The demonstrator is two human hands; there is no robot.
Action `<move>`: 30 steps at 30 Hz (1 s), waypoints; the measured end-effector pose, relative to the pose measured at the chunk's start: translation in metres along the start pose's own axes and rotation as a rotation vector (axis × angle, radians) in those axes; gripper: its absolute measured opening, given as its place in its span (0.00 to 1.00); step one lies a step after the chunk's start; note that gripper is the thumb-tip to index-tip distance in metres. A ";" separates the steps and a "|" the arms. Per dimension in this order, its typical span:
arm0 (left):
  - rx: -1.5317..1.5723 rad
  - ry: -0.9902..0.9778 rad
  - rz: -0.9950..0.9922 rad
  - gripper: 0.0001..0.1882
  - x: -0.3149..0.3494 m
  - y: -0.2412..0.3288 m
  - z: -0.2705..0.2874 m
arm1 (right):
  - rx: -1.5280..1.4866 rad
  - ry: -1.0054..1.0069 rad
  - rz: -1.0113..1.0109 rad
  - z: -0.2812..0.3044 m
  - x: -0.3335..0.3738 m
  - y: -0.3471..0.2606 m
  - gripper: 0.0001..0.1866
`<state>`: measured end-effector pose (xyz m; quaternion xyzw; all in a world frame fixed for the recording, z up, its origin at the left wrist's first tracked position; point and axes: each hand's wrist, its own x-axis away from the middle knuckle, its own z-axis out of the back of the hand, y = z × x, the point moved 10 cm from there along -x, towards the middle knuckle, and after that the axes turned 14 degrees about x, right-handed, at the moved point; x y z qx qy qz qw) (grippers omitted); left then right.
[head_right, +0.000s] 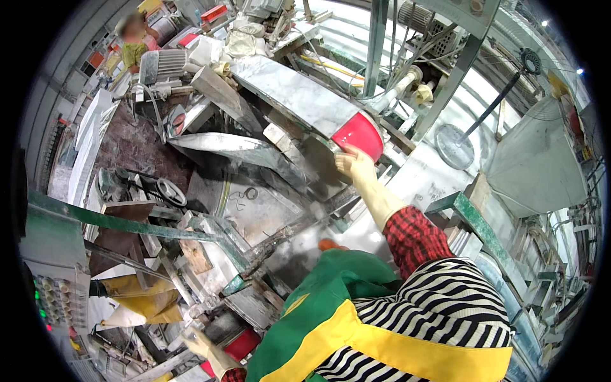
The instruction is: The person repeatedly picks up small rectangular blocks and rubs them against a moving sanding belt. The person handles the blocks one at a time, rotating them to sand different faces before discarding them.
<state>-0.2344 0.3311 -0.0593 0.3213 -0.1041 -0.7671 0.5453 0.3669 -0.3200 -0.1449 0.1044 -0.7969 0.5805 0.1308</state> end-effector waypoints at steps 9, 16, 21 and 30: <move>-0.442 -0.121 0.179 0.45 0.037 0.018 0.043 | 0.549 -0.230 -0.141 0.121 0.062 0.135 0.29; -0.377 -0.047 0.202 0.46 0.054 0.022 0.039 | 0.463 -0.204 -0.236 0.132 0.039 0.116 0.26; -0.349 -0.032 0.206 0.47 0.063 0.030 0.035 | 0.529 -0.311 -0.309 0.063 0.011 0.133 0.26; -0.254 0.062 0.135 0.48 0.106 0.048 0.067 | 0.352 -0.646 -0.461 -0.117 0.101 0.193 0.35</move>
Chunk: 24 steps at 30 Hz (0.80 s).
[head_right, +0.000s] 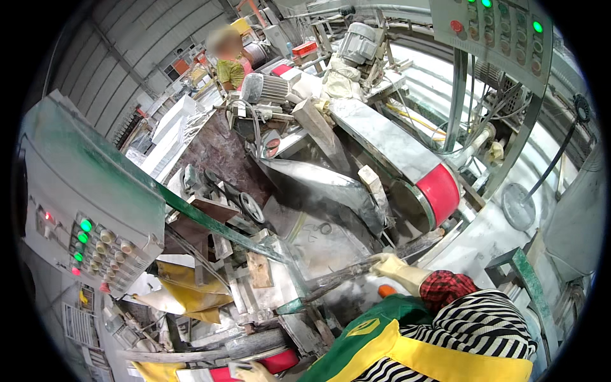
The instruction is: The person repeatedly picks up small rectangular blocks and rubs them against a moving sanding belt. The person handles the blocks one at a time, rotating them to sand different faces before discarding them.
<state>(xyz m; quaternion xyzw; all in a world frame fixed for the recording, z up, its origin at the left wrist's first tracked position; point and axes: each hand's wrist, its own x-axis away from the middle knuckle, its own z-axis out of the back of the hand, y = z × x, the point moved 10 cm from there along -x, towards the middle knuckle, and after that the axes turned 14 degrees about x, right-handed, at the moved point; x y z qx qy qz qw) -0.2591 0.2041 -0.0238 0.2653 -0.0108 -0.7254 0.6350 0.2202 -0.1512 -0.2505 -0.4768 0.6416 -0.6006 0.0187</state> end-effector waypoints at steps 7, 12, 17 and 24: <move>0.905 -0.397 0.128 0.45 0.033 0.073 -0.070 | 0.182 -0.384 0.117 -0.137 -0.011 -0.017 0.30; 1.186 -0.767 -0.046 0.45 0.087 0.277 -0.034 | 0.240 -0.422 0.189 -0.221 0.060 -0.118 0.32; 1.347 -1.099 -0.182 0.45 0.120 0.358 -0.029 | 0.268 -0.213 0.378 -0.173 0.076 -0.176 0.40; 1.363 -1.432 0.348 0.26 0.135 0.374 -0.083 | 0.374 -0.102 0.439 -0.139 0.132 -0.221 0.40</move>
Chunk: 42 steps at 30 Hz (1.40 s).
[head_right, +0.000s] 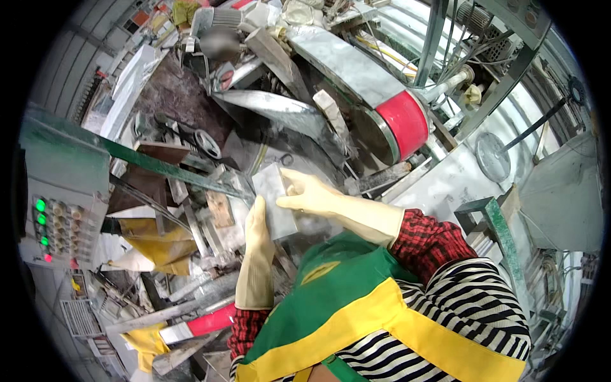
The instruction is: The person repeatedly picks up small rectangular blocks and rubs them against a moving sanding belt. The person handles the blocks one at a time, rotating them to sand different faces before discarding them.
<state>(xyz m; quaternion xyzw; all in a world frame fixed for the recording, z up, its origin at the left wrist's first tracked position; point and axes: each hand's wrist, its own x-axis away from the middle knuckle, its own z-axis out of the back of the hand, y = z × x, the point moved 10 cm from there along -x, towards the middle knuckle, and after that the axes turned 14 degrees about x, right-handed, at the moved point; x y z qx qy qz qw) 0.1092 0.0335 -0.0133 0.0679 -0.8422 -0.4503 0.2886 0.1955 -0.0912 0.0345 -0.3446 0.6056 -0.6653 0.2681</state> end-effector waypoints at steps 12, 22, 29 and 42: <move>0.062 0.062 0.016 0.23 0.001 -0.018 -0.020 | 0.111 0.240 -0.105 0.055 -0.014 -0.009 0.33; 0.120 0.043 -0.090 0.17 -0.008 -0.003 -0.016 | -0.024 0.008 -0.125 0.020 0.025 0.019 0.37; -0.287 -0.229 -0.011 0.21 -0.014 0.006 -0.034 | -0.158 -0.090 -0.116 0.028 0.031 0.042 0.38; -0.227 -0.436 0.183 0.35 0.007 -0.061 -0.089 | -0.355 0.574 0.033 0.139 0.031 0.097 0.30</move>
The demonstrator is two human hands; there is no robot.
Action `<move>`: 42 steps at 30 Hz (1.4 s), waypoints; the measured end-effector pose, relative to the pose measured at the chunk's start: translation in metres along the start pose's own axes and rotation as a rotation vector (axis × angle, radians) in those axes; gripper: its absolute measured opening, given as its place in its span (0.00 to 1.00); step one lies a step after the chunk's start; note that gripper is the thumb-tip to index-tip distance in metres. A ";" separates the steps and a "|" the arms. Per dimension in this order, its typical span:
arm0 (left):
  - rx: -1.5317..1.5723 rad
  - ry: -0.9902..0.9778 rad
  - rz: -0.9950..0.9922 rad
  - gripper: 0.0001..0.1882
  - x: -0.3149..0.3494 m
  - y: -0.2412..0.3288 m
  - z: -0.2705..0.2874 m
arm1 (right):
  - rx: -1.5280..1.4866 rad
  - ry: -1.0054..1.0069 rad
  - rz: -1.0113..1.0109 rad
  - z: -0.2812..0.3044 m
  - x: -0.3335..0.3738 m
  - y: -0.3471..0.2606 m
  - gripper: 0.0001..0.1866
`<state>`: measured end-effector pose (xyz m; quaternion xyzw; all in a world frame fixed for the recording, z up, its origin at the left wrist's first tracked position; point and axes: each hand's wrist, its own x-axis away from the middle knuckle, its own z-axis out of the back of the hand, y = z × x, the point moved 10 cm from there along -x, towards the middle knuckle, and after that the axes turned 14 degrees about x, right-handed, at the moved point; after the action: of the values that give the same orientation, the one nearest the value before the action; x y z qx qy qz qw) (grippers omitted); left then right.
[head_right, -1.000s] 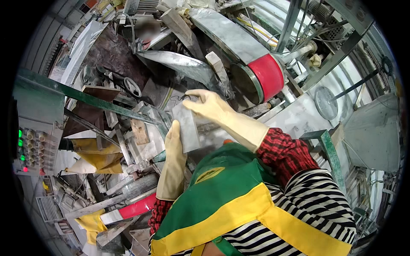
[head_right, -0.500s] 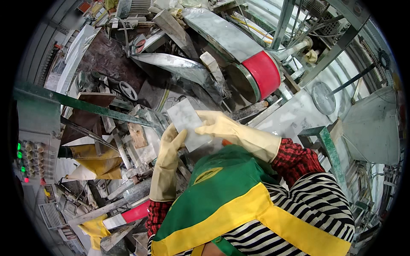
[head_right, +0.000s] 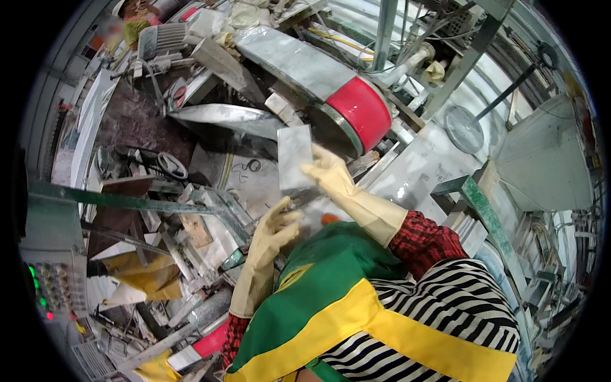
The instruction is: The person repeatedly picks up small rectangular blocks and rubs them against a moving sanding belt. The person handles the blocks one at a time, rotating them to sand different faces before discarding them.
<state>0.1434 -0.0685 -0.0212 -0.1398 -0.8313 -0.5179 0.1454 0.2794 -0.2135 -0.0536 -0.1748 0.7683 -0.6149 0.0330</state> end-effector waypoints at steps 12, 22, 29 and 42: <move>0.168 0.400 0.079 0.30 0.047 -0.030 0.114 | 0.404 0.709 0.008 0.183 -0.120 -0.004 0.34; 0.236 0.611 0.099 0.26 0.067 -0.055 0.134 | 0.947 0.515 -0.315 0.192 -0.141 0.022 0.38; 0.288 0.607 -0.041 0.25 0.081 -0.049 0.161 | 0.129 0.461 -0.113 0.175 -0.132 0.025 0.33; -1.361 1.467 -0.160 0.33 0.342 -0.001 0.329 | 0.885 0.236 -0.560 0.204 0.060 0.223 0.31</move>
<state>-0.2031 0.2555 -0.0285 0.2170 -0.0703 -0.8494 0.4759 0.2260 -0.3813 -0.3067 -0.2721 0.3582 -0.8808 -0.1482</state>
